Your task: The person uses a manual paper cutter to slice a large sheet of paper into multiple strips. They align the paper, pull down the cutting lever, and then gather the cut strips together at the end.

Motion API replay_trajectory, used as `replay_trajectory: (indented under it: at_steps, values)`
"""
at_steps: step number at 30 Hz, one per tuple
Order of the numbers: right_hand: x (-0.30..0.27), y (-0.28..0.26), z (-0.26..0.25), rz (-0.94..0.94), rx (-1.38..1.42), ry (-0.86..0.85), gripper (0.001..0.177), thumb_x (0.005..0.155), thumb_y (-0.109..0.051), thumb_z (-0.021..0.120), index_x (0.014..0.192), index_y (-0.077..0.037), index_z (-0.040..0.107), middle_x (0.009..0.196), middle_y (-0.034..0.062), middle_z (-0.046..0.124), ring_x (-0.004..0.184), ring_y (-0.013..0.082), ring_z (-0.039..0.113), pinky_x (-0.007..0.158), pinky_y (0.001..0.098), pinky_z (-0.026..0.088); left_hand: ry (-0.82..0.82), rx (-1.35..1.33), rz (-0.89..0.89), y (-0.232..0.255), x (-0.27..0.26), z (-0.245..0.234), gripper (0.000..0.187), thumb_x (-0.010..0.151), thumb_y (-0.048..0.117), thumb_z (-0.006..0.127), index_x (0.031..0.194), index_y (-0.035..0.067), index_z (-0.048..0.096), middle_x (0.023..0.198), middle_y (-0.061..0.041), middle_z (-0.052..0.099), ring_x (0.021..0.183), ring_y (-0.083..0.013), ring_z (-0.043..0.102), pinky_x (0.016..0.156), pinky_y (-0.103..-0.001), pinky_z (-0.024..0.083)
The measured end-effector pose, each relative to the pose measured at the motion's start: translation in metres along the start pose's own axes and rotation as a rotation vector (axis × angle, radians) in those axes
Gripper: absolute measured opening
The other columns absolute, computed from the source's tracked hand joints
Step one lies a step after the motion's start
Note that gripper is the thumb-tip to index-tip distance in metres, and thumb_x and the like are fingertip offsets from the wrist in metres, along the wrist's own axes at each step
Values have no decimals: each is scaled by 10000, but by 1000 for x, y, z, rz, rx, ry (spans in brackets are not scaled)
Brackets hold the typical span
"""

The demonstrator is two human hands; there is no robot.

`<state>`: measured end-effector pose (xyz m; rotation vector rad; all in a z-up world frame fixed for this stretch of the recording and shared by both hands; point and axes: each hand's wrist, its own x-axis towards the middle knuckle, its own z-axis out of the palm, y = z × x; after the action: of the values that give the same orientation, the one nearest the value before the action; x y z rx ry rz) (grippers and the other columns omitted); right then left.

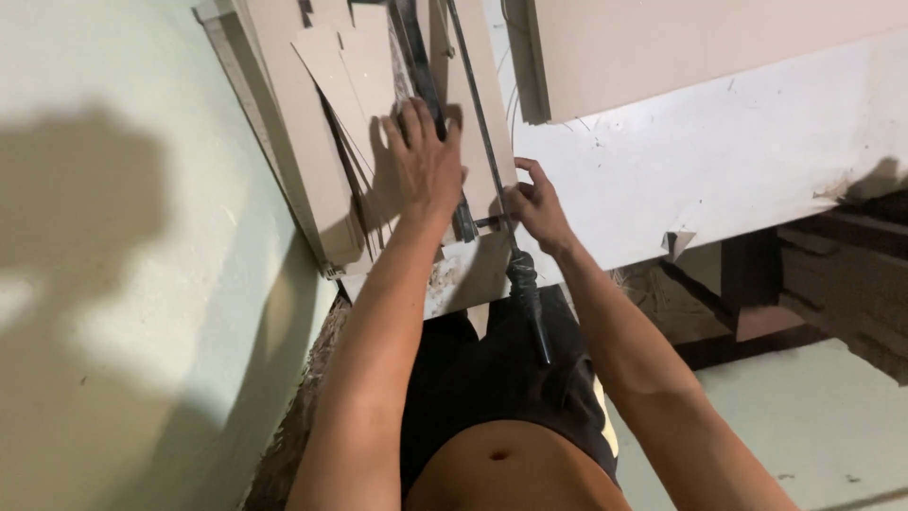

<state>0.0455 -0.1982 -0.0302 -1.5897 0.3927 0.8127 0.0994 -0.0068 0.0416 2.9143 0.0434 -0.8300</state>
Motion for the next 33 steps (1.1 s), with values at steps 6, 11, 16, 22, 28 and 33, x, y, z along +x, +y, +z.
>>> replay_trajectory:
  at_steps: [6,11,16,22,28,33]
  values:
    - [-3,13,16,-64,-104,51,447,1051,-56,521,1478,-182,474,914,163,670,796,238,608,664,350,491,-73,-87,-71,-11,1,12,723,933,350,737,1556,174,414,1589,-315,349,1528,-458,173,1160,-734,-12]
    - [7,6,10,-73,-110,9,583,1048,-93,579,1589,-126,366,1004,205,691,857,281,669,764,403,576,-78,-105,-42,-17,4,15,791,931,328,745,1588,164,336,1606,-302,327,1534,-441,150,1169,-728,-31]
    - [5,0,11,-160,-288,40,600,1051,-39,559,1608,-126,353,1093,302,701,990,418,712,850,493,578,-50,-138,-3,-21,3,13,877,891,362,789,1594,155,308,1598,-312,331,1528,-453,171,1172,-732,-16]
    - [11,14,11,-273,-367,89,593,1059,-148,528,1615,-155,323,1200,116,548,983,232,539,824,342,489,-44,15,12,-13,27,56,1299,652,583,870,1622,126,136,1624,-362,124,1520,-495,102,1149,-756,22]
    - [2,-18,8,-98,-837,17,566,1060,-250,423,1609,-211,292,1110,157,595,829,316,613,671,476,529,-109,50,-74,-6,21,58,1165,741,176,815,1633,96,70,1646,-318,38,1530,-477,84,1159,-754,51]
    - [-121,-96,18,-318,-995,222,462,1121,-244,408,1544,-58,412,1211,269,715,912,365,738,664,466,632,-144,98,-71,-7,28,63,667,904,452,661,1429,55,551,1660,-281,30,1525,-471,34,1143,-777,2]
